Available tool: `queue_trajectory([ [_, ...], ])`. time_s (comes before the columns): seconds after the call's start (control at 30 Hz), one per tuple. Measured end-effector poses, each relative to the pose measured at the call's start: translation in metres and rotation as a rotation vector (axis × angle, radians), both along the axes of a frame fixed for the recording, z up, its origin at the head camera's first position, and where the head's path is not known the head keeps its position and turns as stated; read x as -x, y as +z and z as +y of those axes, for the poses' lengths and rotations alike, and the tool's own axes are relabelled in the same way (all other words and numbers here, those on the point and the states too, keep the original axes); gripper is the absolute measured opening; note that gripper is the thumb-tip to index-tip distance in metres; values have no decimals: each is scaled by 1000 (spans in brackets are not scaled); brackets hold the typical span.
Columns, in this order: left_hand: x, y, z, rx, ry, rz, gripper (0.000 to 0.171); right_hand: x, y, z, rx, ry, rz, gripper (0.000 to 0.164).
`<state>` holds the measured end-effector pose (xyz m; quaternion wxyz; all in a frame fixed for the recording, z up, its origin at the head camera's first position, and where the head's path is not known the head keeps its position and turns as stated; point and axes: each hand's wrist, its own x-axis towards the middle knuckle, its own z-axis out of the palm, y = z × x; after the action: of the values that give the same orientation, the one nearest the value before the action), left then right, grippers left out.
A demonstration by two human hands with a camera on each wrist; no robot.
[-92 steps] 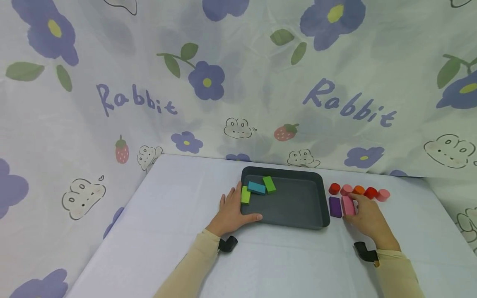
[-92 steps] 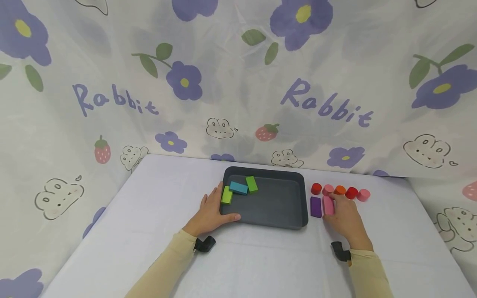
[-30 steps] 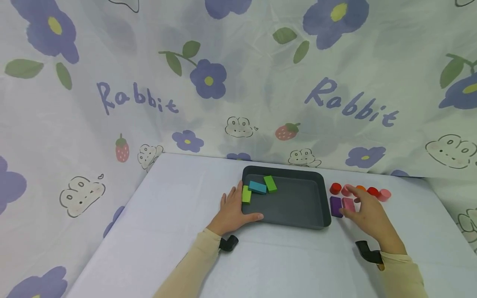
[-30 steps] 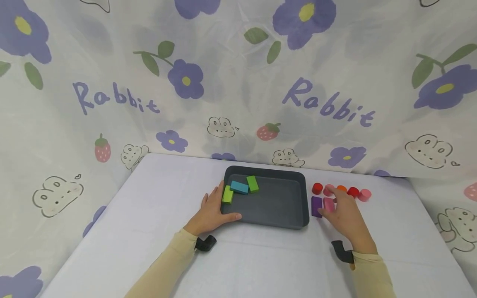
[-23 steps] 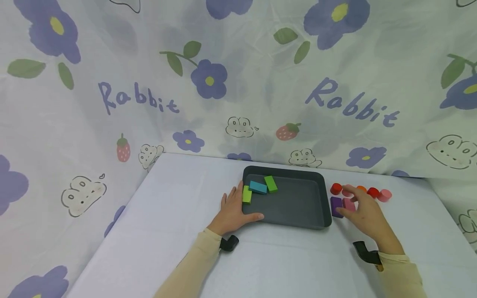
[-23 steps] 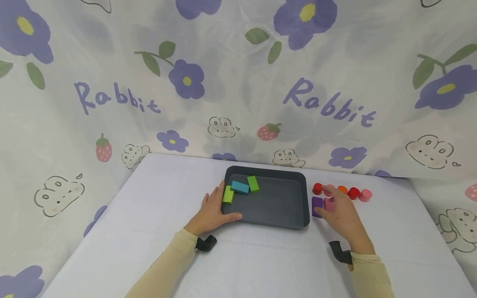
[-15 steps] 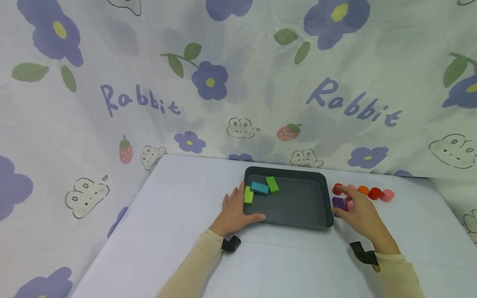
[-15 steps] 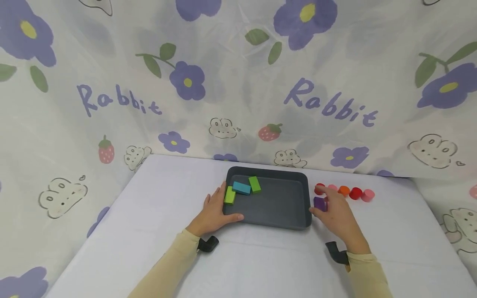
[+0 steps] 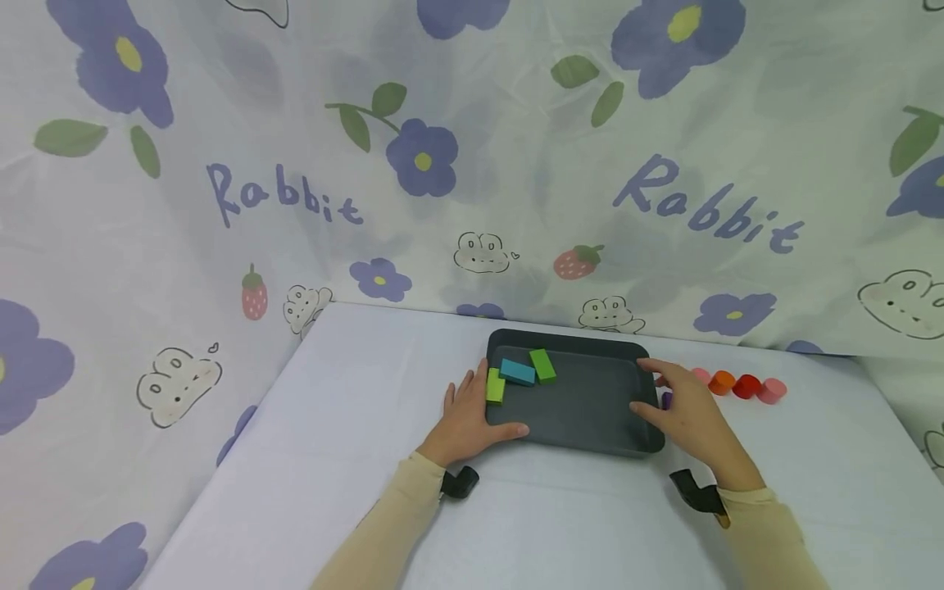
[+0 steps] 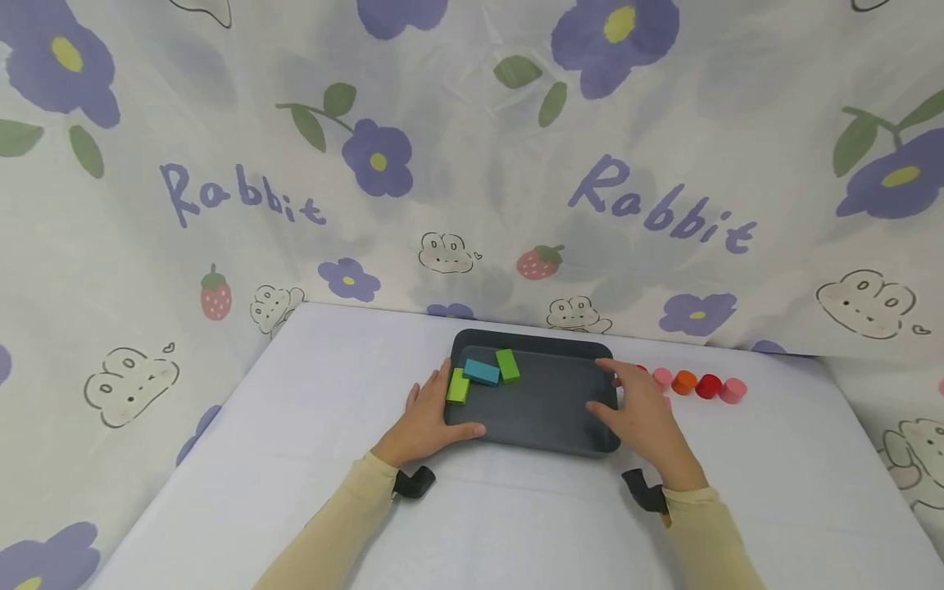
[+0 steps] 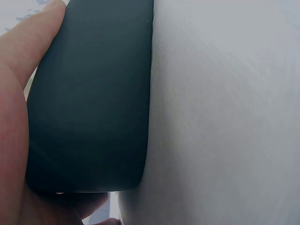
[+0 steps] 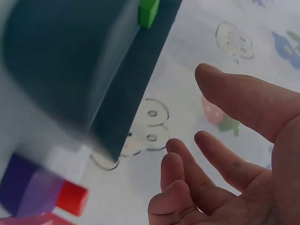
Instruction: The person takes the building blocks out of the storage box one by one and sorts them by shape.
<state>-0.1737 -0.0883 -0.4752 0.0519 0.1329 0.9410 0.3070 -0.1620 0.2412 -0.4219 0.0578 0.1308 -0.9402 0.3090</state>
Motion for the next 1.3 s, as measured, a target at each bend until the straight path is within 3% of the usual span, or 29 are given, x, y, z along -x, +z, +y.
queue_trajectory([
  [0.63, 0, 2, 0, 11, 5, -16, 125, 35, 20, -31, 1, 60, 7, 63],
  [1.03, 1, 1, 1, 17, 5, -17, 125, 58, 16, -51, 35, 121, 5, 63],
  [1.3, 3, -1, 1, 27, 7, -31, 125, 74, 9, -64, 21, 189, -45, 60],
])
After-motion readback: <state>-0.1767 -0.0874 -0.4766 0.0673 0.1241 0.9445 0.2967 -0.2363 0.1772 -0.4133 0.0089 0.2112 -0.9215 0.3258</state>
